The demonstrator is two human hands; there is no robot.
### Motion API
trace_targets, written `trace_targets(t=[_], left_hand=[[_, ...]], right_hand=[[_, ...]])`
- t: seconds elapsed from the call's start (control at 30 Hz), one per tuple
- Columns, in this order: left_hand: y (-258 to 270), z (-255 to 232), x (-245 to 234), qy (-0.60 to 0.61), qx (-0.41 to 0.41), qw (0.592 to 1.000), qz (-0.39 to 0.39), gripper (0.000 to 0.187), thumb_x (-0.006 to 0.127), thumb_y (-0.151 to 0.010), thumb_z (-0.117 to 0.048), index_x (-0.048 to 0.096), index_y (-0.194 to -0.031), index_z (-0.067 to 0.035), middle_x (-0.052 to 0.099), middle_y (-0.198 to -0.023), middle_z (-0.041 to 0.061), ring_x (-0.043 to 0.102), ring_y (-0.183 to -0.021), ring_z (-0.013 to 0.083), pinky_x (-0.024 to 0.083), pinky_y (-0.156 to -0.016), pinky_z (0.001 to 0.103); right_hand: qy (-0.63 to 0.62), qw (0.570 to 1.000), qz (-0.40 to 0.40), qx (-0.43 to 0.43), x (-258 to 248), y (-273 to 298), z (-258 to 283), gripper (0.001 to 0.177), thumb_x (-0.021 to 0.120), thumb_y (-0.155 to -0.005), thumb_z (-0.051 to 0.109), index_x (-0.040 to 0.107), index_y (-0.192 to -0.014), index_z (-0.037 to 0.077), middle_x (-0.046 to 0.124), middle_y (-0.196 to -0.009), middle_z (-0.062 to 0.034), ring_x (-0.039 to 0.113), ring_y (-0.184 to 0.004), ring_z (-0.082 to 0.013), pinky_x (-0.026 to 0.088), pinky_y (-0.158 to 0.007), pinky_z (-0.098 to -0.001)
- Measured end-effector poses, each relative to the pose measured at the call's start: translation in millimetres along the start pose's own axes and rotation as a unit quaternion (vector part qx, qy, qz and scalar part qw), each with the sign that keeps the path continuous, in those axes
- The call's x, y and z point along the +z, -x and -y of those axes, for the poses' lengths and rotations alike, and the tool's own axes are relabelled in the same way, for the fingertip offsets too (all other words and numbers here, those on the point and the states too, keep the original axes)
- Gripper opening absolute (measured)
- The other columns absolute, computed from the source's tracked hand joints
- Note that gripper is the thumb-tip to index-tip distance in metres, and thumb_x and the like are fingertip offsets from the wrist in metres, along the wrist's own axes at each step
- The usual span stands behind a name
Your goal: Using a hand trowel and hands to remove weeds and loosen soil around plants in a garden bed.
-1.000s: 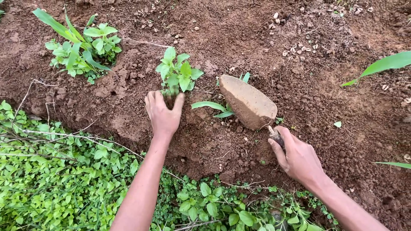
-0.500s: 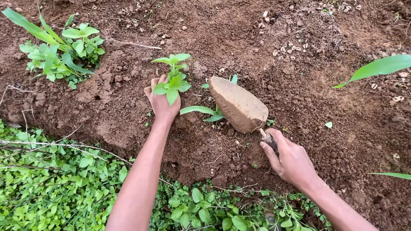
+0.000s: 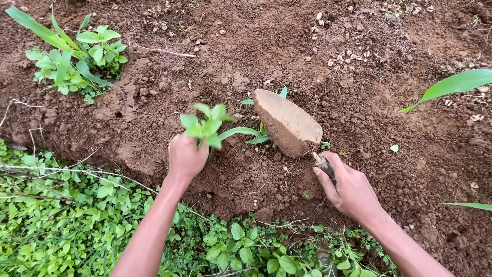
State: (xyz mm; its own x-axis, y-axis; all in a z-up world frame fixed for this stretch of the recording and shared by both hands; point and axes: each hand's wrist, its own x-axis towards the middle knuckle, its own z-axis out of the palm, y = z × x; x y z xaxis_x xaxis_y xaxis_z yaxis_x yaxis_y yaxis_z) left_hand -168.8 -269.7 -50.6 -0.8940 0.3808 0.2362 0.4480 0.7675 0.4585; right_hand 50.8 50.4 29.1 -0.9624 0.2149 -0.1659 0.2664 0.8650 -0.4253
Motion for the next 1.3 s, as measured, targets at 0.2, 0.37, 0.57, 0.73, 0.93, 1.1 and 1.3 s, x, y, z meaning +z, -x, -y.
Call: trace_targets(t=[0.2,0.37,0.57,0.73,0.93,1.1,1.3], left_hand=[[114,-21,-142,0.197,-0.385,0.714,0.551,0.011,0.060,-0.104,-0.017,0.069,-0.102,-0.012,0.072,-0.094,0.000,0.054,-0.067,0.0065,0.045,-0.054,0.017],[134,20,-135,0.025,-0.330,0.795,0.509,0.070,0.077,-0.087,-0.029,0.046,-0.150,-0.031,0.053,-0.153,-0.005,0.055,-0.138,0.0173,0.040,-0.123,0.045],[65,8,-96,-0.007,-0.084,0.996,0.014,0.053,0.072,-0.092,-0.027,0.061,-0.140,-0.009,0.062,-0.125,0.017,0.063,-0.117,0.0405,0.045,-0.105,0.063],[24,30,-34,-0.009,0.015,0.988,-0.151,0.029,0.078,-0.091,-0.016,0.074,-0.118,-0.008,0.063,-0.111,0.008,0.061,-0.106,0.0306,0.049,-0.099,0.047],[36,54,-19,0.019,0.053,0.981,-0.185,0.011,0.068,-0.101,-0.013,0.063,-0.092,-0.008,0.053,-0.088,0.005,0.062,-0.085,0.0286,0.052,-0.081,0.040],[77,71,-42,0.065,-0.016,0.989,-0.131,0.011,0.071,-0.097,-0.001,0.067,-0.088,-0.006,0.061,-0.079,0.007,0.066,-0.076,0.0278,0.053,-0.075,0.039],[75,42,-84,0.025,-0.104,0.993,-0.054,0.077,0.075,-0.086,-0.033,0.049,-0.155,-0.012,0.049,-0.119,0.016,0.047,-0.114,0.0298,0.047,-0.099,0.054]], right_hand=[[-0.005,0.999,0.041,0.014,0,-10,-1,0.048,0.048,-0.103,0.036,0.042,-0.145,0.013,0.074,-0.093,-0.0267,0.061,-0.037,-0.0188,0.064,-0.037,-0.0330],[0.004,0.999,0.036,0.003,3,-9,-3,0.047,0.048,-0.103,0.035,0.042,-0.144,0.014,0.074,-0.080,-0.0218,0.056,-0.036,-0.0172,0.055,-0.032,-0.0298],[0.014,1.000,-0.005,0.000,1,0,2,0.037,0.054,-0.100,0.034,0.047,-0.134,0.021,0.076,-0.097,-0.0222,0.077,-0.090,-0.0427,0.062,-0.080,-0.0560],[0.007,1.000,-0.015,-0.006,3,0,-2,0.037,0.055,-0.099,0.035,0.048,-0.134,0.021,0.076,-0.096,-0.0220,0.077,-0.089,-0.0431,0.061,-0.079,-0.0571],[-0.048,0.997,-0.059,-0.010,-5,8,-4,0.036,0.060,-0.097,0.032,0.054,-0.129,0.017,0.075,-0.084,-0.0231,0.077,-0.075,-0.0408,0.063,-0.065,-0.0518],[-0.129,0.974,-0.181,-0.032,-26,2,-41,0.025,0.060,-0.103,0.017,0.058,-0.123,0.001,0.066,-0.069,-0.0219,0.064,-0.051,-0.0313,0.052,-0.043,-0.0381],[-0.072,0.982,-0.161,0.061,-77,-34,-62,0.031,0.056,-0.106,0.024,0.053,-0.128,0.002,0.065,-0.076,-0.0100,0.059,-0.054,-0.0231,0.051,-0.050,-0.0391]])
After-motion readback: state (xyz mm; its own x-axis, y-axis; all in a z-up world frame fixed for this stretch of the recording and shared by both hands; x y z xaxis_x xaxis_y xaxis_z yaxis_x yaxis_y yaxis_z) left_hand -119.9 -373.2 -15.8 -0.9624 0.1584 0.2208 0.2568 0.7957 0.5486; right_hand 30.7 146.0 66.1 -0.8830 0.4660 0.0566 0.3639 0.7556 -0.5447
